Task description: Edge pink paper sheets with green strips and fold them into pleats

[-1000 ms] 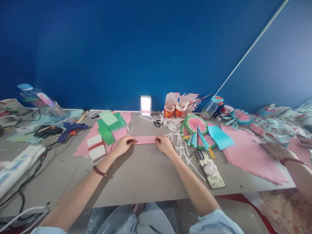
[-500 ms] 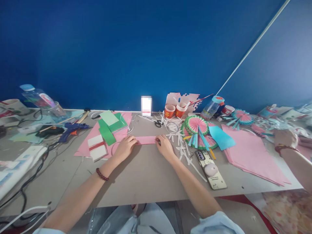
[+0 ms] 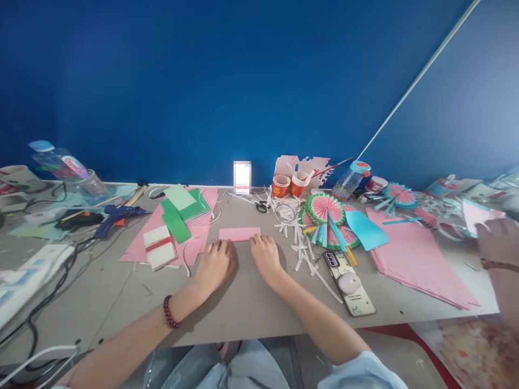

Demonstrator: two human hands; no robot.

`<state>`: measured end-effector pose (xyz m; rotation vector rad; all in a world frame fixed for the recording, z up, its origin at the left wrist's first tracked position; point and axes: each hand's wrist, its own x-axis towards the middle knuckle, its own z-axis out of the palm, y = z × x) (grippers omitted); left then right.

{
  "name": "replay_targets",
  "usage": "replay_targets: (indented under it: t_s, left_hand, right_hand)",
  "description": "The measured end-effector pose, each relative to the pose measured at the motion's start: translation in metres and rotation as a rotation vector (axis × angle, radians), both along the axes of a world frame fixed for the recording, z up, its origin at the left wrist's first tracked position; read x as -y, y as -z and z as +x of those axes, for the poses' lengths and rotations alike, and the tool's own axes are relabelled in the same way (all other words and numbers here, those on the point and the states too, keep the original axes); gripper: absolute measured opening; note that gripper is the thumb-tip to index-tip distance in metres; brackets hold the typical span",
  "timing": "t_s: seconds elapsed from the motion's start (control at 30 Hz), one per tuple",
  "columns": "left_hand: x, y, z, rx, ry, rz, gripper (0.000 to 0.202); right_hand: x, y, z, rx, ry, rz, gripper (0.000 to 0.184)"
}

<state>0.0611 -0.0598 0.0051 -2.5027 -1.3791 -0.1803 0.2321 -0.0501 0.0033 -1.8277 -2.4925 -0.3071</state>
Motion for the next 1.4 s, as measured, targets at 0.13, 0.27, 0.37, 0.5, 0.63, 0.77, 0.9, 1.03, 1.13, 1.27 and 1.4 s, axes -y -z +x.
replay_targets:
  t_s: [0.13, 0.27, 0.37, 0.5, 0.63, 0.77, 0.9, 1.03, 1.13, 1.27, 1.4]
  left_hand:
    - [0.005, 0.001, 0.007, 0.003, -0.057, -0.013, 0.032]
    - [0.006, 0.005, 0.009, 0.005, -0.107, -0.031, 0.034]
    - [0.006, 0.007, 0.007, 0.013, -0.087, -0.048, 0.033]
    - [0.006, 0.008, 0.005, 0.042, -0.073, -0.055, 0.034]
    - [0.004, 0.007, 0.007, 0.046, -0.097, -0.067, 0.048]
    - [0.002, 0.006, 0.008, 0.007, -0.103, -0.078, 0.042]
    - [-0.002, 0.005, 0.005, -0.023, -0.088, -0.094, 0.035]
    - [-0.007, 0.000, 0.002, -0.035, -0.070, -0.112, 0.031]
    - [-0.008, -0.002, 0.001, -0.012, -0.073, -0.102, 0.030]
    - [-0.009, 0.002, -0.001, 0.044, -0.030, -0.050, 0.026]
    - [-0.017, 0.008, -0.010, 0.049, 0.001, -0.027, 0.023]
  right_hand:
    - [0.013, 0.000, -0.008, 0.012, 0.030, 0.000, 0.033]
    - [0.020, 0.001, -0.011, -0.020, 0.025, 0.021, 0.043]
    - [0.022, 0.002, -0.013, -0.019, 0.021, 0.039, 0.048]
    - [0.023, 0.001, -0.016, -0.017, 0.008, 0.042, 0.045]
    - [0.022, 0.001, -0.016, -0.020, -0.006, 0.053, 0.045]
    - [0.021, 0.000, -0.015, -0.016, -0.007, 0.052, 0.043]
    - [0.021, 0.001, -0.012, -0.050, -0.006, 0.027, 0.049]
    - [0.021, 0.000, -0.012, -0.067, 0.011, 0.005, 0.046]
    - [0.019, -0.004, -0.012, -0.059, 0.000, -0.024, 0.045]
    - [0.014, -0.011, -0.007, -0.045, -0.005, -0.069, 0.041]
    - [0.007, -0.010, -0.001, -0.025, 0.000, -0.058, 0.034]
